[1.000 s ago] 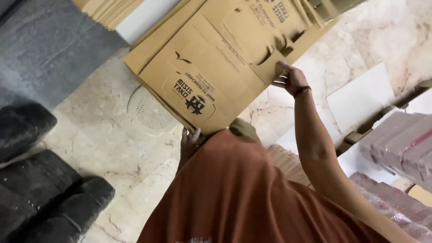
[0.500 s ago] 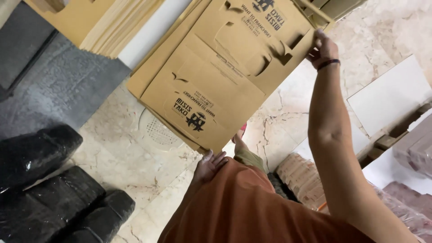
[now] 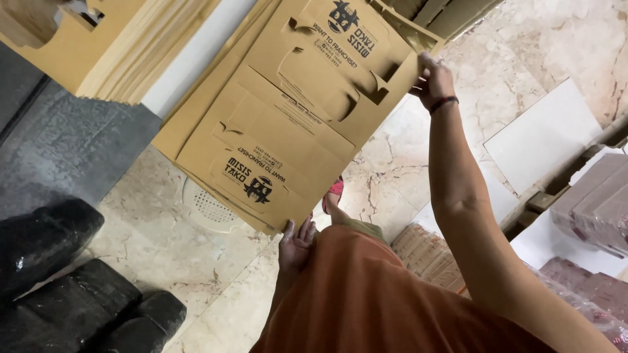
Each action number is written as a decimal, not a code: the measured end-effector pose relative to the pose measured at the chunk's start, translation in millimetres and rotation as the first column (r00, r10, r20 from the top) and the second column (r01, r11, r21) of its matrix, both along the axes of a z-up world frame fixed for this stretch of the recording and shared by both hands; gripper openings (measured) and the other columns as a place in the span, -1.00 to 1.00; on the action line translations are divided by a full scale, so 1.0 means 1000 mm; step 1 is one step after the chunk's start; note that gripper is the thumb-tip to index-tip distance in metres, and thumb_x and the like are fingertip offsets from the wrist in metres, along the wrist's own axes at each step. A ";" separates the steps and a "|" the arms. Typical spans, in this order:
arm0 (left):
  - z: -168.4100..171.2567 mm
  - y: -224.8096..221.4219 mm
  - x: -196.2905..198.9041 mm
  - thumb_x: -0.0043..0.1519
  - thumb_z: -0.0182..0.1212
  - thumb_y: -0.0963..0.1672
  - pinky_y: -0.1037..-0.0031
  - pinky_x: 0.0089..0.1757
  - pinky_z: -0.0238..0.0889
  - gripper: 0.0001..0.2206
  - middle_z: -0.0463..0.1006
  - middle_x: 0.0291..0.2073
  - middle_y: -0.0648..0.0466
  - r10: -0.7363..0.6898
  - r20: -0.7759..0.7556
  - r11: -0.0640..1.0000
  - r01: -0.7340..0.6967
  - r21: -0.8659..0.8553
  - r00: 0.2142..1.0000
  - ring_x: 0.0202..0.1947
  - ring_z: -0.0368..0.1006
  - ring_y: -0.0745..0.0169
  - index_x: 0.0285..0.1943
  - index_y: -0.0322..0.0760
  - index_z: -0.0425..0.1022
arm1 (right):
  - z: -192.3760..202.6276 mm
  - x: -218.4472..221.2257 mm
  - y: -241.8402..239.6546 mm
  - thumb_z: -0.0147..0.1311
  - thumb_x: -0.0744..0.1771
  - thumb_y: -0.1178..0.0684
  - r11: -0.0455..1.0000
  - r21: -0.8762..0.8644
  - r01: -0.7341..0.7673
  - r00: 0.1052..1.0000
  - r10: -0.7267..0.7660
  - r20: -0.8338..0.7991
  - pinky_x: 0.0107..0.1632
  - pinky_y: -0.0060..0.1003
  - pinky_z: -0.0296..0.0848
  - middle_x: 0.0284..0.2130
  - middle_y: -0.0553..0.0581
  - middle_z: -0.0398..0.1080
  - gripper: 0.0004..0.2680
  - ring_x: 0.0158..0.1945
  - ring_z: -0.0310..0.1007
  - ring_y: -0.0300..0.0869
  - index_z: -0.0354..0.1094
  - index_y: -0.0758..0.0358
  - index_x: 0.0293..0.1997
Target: The person folds and organizes flat corrugated cardboard sheets into pre-assembled boxes by hand, moving through different stacks on the floor and organizing finished components.
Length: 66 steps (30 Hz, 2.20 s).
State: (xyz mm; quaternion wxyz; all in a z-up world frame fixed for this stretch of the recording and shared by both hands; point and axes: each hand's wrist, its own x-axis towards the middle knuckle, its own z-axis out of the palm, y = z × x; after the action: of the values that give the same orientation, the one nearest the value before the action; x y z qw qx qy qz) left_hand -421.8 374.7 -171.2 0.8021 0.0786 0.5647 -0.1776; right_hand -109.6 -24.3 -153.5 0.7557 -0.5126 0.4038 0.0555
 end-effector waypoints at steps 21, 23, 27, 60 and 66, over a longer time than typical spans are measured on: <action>0.061 0.032 0.003 0.26 0.15 -0.17 0.15 0.07 0.43 -0.58 0.53 0.12 -0.33 -0.288 0.006 0.816 0.242 0.525 0.958 0.08 0.49 -0.29 0.27 -0.57 0.37 | 0.037 -0.022 0.033 0.32 0.32 0.00 0.945 -0.215 0.246 0.898 -0.138 0.418 -0.57 -0.42 -0.10 -0.58 -0.12 0.03 -0.64 -0.55 -0.07 -0.39 -0.03 -0.05 -0.44; 0.080 0.058 -0.009 0.18 0.24 -0.20 0.06 -0.01 0.48 -0.56 0.59 0.03 -0.20 -0.324 0.072 0.729 0.200 0.655 0.943 -0.07 0.56 -0.26 0.26 -0.51 0.43 | 0.045 -0.051 0.047 0.27 0.35 0.08 0.959 -0.140 0.248 0.865 -0.154 0.478 -0.56 -0.43 -0.26 -0.57 -0.15 -0.04 -0.59 -0.56 -0.22 -0.43 -0.16 -0.09 -0.41; 0.016 0.088 -0.035 0.22 0.26 -0.24 -0.18 0.15 0.35 -0.66 0.53 0.03 -0.34 -0.299 0.084 0.780 0.193 0.596 0.950 0.04 0.49 -0.52 0.16 -0.57 0.41 | -0.065 -0.065 0.020 0.30 0.31 -0.07 0.962 -0.161 0.222 0.967 -0.195 0.165 -0.49 -0.10 0.55 -0.48 -0.01 0.30 -0.73 -0.46 0.51 -0.09 0.12 -0.02 -0.32; 0.046 -0.048 0.217 0.04 0.48 0.36 -0.69 0.12 -0.35 0.41 -0.88 0.48 -0.29 -0.636 -0.772 -0.625 0.602 0.498 -0.022 0.47 -0.80 -0.65 0.57 -0.21 -0.77 | 0.050 -0.137 0.168 -0.05 0.47 -0.18 0.393 -0.639 -0.661 0.495 0.868 0.021 -0.49 -0.33 0.53 -0.61 0.17 0.48 -0.62 -0.64 0.49 -0.22 0.43 0.34 -0.39; 0.048 -0.052 0.215 0.09 0.35 0.38 -0.71 0.13 -0.31 0.35 -0.89 0.48 -0.26 -0.600 -0.796 -0.638 0.651 0.412 -0.084 0.44 -0.85 -0.74 0.56 -0.18 -0.80 | 0.100 -0.134 0.185 -0.05 0.45 -0.21 0.512 -0.435 -0.741 0.513 0.849 0.126 -0.37 -0.47 0.46 -0.70 0.17 0.46 -0.49 -0.61 0.48 -0.23 0.45 0.34 -0.68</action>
State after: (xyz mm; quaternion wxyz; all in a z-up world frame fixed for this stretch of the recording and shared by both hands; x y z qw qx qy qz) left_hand -207.1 323.2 -123.3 0.1549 0.8671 0.2952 -0.3702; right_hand -243.6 161.2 -53.9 0.6011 -0.7595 -0.0084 0.2484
